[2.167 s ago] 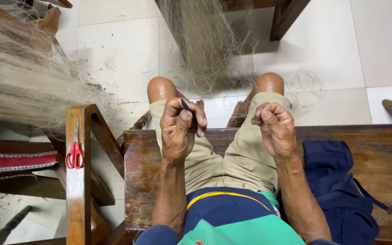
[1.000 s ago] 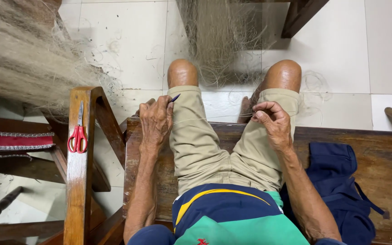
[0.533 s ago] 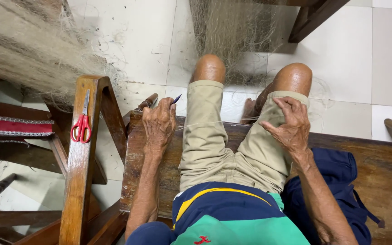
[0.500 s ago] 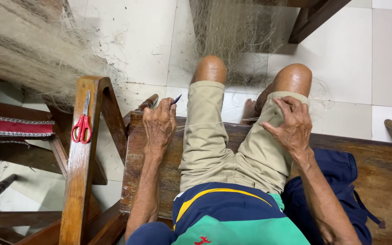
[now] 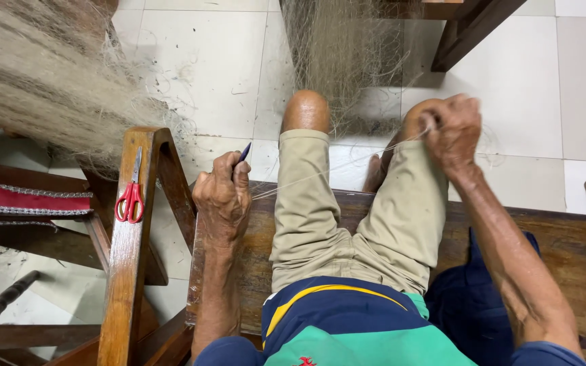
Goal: Repairing a fine mesh fishing net using a netting tool and scissors
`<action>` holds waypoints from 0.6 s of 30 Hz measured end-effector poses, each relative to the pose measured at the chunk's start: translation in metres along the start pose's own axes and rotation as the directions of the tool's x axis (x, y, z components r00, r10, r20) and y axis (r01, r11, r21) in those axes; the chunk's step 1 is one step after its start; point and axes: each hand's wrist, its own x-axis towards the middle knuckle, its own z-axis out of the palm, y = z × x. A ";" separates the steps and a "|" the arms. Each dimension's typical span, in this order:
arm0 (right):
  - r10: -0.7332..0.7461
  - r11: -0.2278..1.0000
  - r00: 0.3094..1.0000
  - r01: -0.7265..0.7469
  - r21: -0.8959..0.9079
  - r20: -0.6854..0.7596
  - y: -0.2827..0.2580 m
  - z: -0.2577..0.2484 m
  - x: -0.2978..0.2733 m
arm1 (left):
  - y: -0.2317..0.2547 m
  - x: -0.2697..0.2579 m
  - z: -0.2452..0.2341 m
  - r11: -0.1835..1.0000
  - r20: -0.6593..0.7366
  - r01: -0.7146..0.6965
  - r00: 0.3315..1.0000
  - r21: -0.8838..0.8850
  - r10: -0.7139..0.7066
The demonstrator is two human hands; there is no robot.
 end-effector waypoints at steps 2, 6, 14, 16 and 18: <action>0.150 0.943 0.958 -0.064 0.326 -0.246 -0.001 -0.037 0.022 | -0.017 -0.016 0.023 0.999 -0.032 -0.016 0.999 0.038 0.017; 0.388 0.764 0.895 -0.178 0.620 -0.222 0.028 -0.054 0.000 | -0.004 -0.032 0.057 0.989 0.065 0.137 0.989 -0.059 -0.133; 0.666 0.687 0.710 -0.465 0.558 -0.227 0.013 -0.055 -0.152 | 0.029 -0.049 0.110 0.927 0.014 0.194 0.980 -0.321 -0.200; 0.609 0.751 0.763 -0.465 0.469 -0.218 -0.006 -0.057 -0.193 | 0.027 -0.047 0.104 0.935 -0.014 0.197 0.978 -0.295 -0.210; 0.548 0.806 0.814 -0.452 0.381 -0.193 -0.024 -0.049 -0.231 | 0.017 -0.051 0.102 0.943 -0.044 0.205 0.974 -0.261 -0.224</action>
